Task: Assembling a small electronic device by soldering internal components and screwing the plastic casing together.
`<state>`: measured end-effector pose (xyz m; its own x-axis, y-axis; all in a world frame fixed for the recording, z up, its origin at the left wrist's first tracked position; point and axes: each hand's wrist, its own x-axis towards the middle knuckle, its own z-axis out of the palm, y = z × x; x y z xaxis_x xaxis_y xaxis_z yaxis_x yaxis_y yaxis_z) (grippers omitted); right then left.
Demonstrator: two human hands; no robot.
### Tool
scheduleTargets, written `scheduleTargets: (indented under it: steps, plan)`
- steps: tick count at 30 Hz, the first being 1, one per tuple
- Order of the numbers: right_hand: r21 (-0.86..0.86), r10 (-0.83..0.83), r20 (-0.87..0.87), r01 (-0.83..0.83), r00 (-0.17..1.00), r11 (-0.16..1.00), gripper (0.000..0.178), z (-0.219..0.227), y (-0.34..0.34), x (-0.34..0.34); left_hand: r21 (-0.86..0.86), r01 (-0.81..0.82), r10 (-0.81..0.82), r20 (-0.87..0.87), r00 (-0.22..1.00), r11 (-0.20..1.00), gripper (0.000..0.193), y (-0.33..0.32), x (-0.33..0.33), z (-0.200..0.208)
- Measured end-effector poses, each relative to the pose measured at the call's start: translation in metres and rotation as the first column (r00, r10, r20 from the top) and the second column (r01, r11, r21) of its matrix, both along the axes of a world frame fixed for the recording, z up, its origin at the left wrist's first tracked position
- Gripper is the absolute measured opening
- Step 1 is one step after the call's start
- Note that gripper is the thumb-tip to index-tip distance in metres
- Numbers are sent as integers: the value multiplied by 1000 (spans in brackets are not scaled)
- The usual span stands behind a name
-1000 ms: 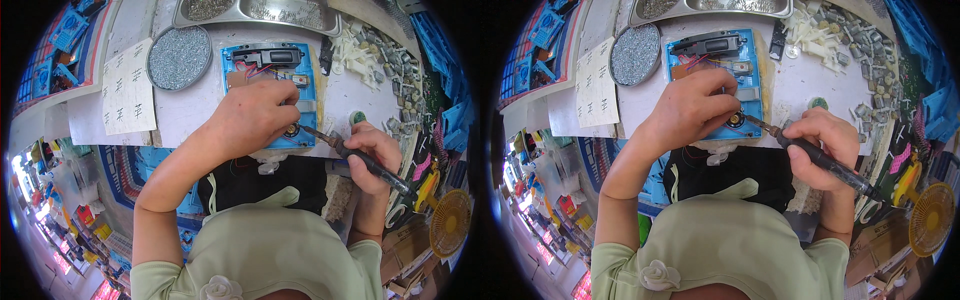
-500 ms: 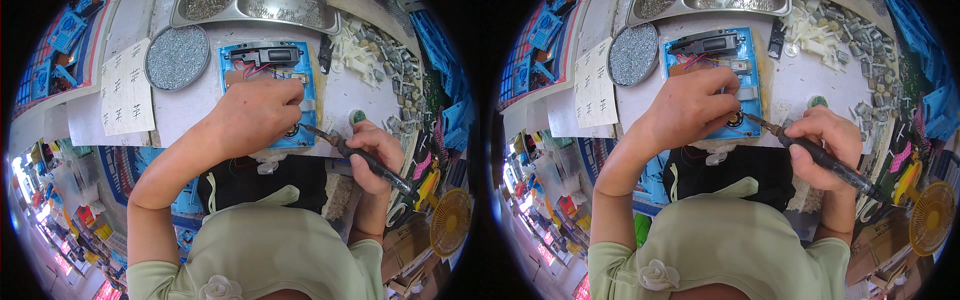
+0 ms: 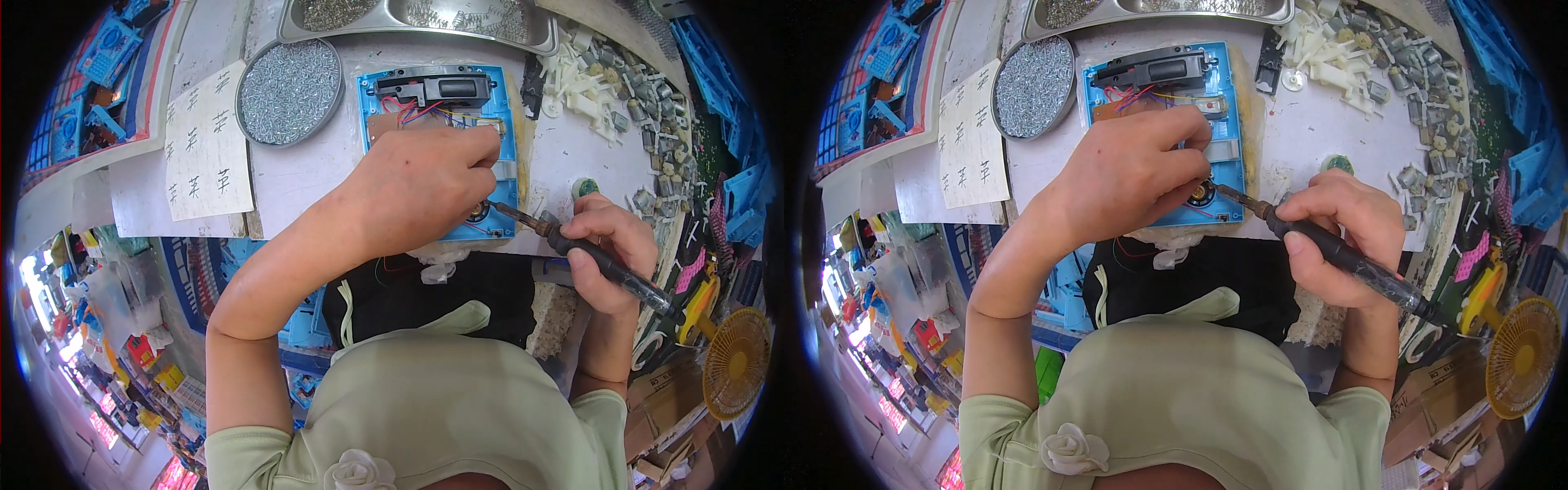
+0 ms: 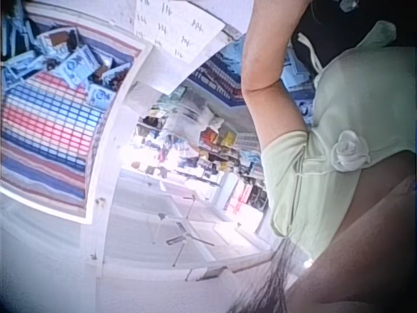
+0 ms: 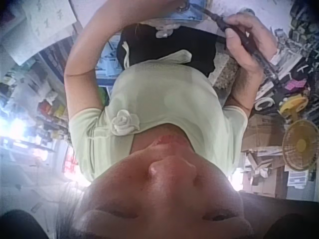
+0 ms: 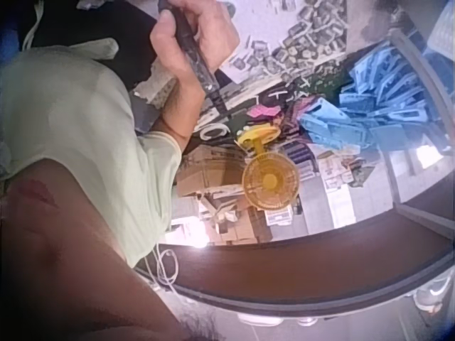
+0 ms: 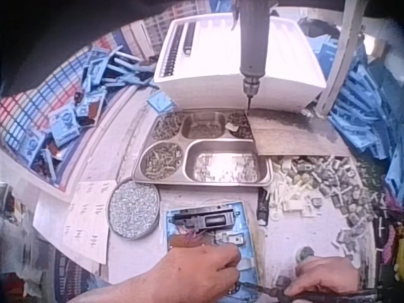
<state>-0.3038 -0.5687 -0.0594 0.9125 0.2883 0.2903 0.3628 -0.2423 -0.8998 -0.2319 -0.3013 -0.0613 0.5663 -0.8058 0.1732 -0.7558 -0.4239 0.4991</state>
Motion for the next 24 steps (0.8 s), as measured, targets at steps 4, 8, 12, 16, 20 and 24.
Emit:
scheduleTargets:
  steps: [4,8,12,16,20,24]
  plan:
    - [-12,7,0,-7,1000,1000,23,0,0,1,2,10,-10,8,1000,1000,18,0,1,1]
    - [-26,16,1,-16,1000,1000,23,2,0,2,-13,8,-8,10,1000,1000,18,0,1,0]
    - [-21,7,-22,-8,1000,1000,23,2,0,1,-9,10,-10,5,1000,1000,18,-1,1,0]
    - [-14,10,-22,-11,1000,1000,23,1,-1,1,-12,20,-20,12,1000,1000,19,-1,1,-1]
    - [-5,8,-29,-8,1000,1000,22,2,0,0,-24,32,-31,20,999,999,19,-1,2,0]
    - [11,-10,-8,10,1000,1000,22,1,-2,-2,-9,32,-32,12,999,999,18,-2,2,1]
